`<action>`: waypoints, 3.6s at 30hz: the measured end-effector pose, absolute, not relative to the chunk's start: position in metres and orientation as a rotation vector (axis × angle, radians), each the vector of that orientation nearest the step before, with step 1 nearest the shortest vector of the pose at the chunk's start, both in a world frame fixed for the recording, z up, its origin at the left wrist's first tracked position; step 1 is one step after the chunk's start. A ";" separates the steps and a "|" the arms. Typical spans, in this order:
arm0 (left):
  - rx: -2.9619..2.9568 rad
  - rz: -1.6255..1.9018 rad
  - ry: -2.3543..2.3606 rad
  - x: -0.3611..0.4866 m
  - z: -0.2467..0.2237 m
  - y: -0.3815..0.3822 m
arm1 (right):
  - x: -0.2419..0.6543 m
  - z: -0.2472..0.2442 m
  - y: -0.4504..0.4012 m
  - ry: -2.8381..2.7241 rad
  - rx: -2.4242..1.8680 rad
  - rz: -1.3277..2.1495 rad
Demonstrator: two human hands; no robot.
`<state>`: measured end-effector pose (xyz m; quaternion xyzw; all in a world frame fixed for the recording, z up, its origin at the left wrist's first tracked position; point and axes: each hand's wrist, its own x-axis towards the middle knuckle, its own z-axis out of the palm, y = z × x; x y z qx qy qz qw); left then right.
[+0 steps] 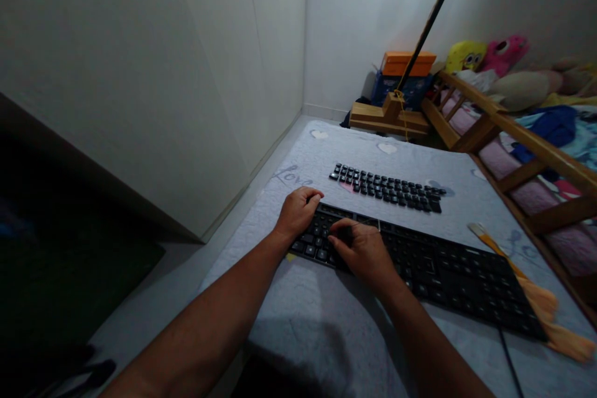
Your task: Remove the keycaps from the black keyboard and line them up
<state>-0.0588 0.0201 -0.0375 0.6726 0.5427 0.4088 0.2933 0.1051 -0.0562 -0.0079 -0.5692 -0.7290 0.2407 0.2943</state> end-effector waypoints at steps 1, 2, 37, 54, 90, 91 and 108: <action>1.792 1.089 1.444 -0.059 -0.038 0.020 | 0.105 -0.009 -0.057 -1.960 -1.522 0.600; 1.791 1.087 1.443 -0.059 -0.038 0.020 | 0.104 -0.010 -0.057 -1.975 -1.528 0.558; 1.757 1.116 1.419 -0.059 -0.037 0.021 | 0.112 -0.006 -0.062 -1.879 -1.485 0.727; 1.787 1.109 1.431 -0.059 -0.035 0.021 | 0.109 -0.002 -0.063 -1.879 -1.504 0.740; 1.811 1.075 1.448 -0.059 -0.035 0.020 | 0.099 0.002 -0.060 -1.978 -1.555 0.690; 1.811 1.074 1.450 -0.059 -0.034 0.019 | 0.099 0.002 -0.060 -1.976 -1.565 0.689; 1.813 1.078 1.445 -0.058 -0.033 0.019 | 0.098 -0.001 -0.057 -2.009 -1.588 0.634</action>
